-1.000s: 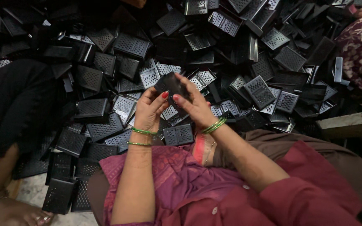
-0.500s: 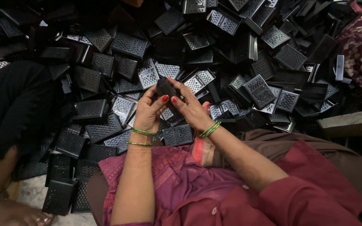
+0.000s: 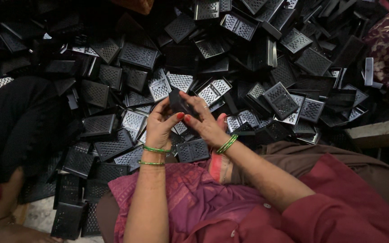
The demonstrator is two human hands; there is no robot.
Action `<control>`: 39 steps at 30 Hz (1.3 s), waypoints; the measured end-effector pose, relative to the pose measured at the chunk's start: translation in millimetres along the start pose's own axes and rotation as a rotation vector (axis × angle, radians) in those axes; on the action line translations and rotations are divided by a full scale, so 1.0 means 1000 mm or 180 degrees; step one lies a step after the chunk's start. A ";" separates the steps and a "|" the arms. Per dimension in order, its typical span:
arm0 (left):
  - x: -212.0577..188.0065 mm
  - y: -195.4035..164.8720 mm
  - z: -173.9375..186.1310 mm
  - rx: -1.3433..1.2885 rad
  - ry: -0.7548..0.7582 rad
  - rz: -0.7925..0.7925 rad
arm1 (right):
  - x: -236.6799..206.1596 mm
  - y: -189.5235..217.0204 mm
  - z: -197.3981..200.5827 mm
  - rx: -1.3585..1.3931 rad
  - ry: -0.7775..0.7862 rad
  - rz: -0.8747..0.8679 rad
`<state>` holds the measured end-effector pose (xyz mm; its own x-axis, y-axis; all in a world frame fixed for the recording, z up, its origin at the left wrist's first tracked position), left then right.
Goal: The person sits on the floor among a large pile of black perforated plastic boxes, picks up boxes one at a time, turns them over in both hands, and tosses them back onto the pile. The handling repeats continuously across the episode.
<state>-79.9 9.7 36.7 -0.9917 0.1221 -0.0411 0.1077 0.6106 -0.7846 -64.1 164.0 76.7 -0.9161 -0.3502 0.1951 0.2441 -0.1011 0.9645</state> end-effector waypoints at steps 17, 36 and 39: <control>0.010 0.070 0.045 -0.0593 -0.0893 -0.0476 | -0.012 -0.011 -0.059 0.1776 -0.0451 -0.0711; 0.000 0.032 0.009 0.0438 -0.0887 -0.0606 | -0.002 -0.037 -0.023 -0.0237 -0.0432 0.0066; 0.002 0.027 0.010 0.2176 -0.1177 -0.0739 | 0.004 -0.071 0.003 0.0810 -0.0630 -0.0921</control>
<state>-79.5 19.1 9.2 -0.9555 -0.2886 0.0612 -0.0520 -0.0392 -0.9979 -86.1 172.8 9.4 -0.9847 -0.1533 -0.0832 -0.0952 0.0727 0.9928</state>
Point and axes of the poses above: each hand's wrist, its own x-axis towards the middle knuckle, its own z-axis out of the back of the hand, y = z × x, the point moved 5 cm from there along x, towards the middle knuckle
